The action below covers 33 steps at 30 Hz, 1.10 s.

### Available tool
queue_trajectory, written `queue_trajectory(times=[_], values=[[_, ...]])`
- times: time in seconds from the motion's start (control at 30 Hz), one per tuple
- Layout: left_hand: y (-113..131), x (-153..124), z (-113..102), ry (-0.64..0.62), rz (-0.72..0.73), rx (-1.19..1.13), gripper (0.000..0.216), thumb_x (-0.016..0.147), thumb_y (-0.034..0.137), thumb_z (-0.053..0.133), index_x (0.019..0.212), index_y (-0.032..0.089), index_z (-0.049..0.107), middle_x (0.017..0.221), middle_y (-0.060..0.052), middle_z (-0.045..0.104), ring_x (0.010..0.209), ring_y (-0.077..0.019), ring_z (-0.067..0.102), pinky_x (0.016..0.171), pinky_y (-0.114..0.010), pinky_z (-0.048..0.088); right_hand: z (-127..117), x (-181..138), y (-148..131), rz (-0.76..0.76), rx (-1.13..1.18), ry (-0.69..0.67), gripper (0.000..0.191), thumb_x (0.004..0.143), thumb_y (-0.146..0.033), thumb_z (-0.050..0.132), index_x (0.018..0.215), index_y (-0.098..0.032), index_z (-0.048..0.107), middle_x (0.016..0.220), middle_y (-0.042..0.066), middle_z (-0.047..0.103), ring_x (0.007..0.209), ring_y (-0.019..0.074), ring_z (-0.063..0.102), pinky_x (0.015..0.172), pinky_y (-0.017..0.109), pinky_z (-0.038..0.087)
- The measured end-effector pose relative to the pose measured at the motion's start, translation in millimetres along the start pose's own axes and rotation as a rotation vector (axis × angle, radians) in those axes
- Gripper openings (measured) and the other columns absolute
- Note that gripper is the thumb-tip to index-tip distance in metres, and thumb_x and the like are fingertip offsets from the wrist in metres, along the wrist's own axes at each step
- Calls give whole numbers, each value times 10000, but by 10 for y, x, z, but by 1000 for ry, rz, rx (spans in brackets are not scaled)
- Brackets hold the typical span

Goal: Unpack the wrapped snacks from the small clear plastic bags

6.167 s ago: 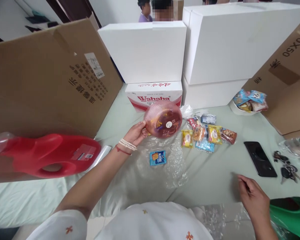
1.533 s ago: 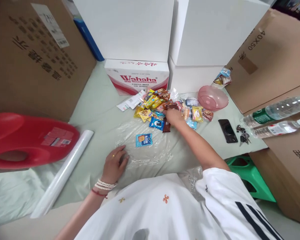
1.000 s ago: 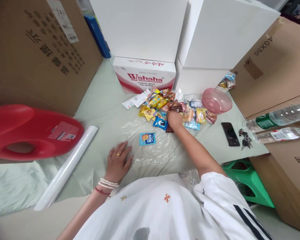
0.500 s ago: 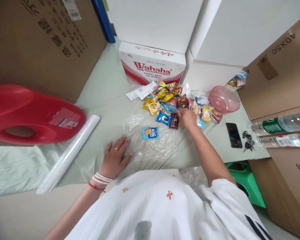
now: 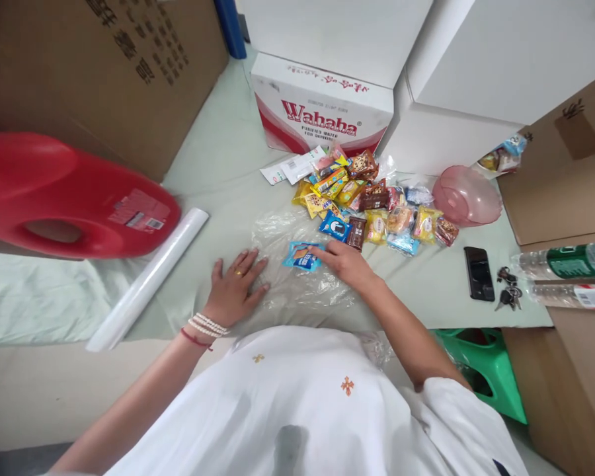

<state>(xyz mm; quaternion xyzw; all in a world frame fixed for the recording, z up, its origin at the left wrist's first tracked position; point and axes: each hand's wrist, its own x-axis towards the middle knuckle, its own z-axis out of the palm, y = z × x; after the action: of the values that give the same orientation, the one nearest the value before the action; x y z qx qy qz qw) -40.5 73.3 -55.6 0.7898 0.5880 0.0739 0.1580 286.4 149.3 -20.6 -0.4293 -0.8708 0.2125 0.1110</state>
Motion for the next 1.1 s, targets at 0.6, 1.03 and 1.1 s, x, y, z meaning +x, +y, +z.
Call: queue_trajectory(times=[0.6,1.03,1.1], values=[[-9,-8,11,47,-3,52,538,1040,429,385,1556,295,462,1657,-123,390,1525,-362,369,1197,-766,-3,237,309,-415,-29,-108,-156,578,893,-141,669,1454,-245,579,1531,132,515,1432,325,393,1210,577,254],[-61,-38,29,75,29,91,540,1037,432,399,1545,271,483,1649,-132,404,1526,-359,369,1222,-713,76,-629,684,588,403,-480,-156,483,990,-85,402,1392,-194,646,1301,159,644,1170,294,551,869,327,448],[-60,-38,32,82,27,89,539,1034,431,403,1542,272,490,1645,-130,412,1523,-361,375,1225,-708,78,-631,674,642,327,-523,-158,461,1034,-150,369,1401,-218,639,1369,155,599,1208,299,515,836,320,432]])
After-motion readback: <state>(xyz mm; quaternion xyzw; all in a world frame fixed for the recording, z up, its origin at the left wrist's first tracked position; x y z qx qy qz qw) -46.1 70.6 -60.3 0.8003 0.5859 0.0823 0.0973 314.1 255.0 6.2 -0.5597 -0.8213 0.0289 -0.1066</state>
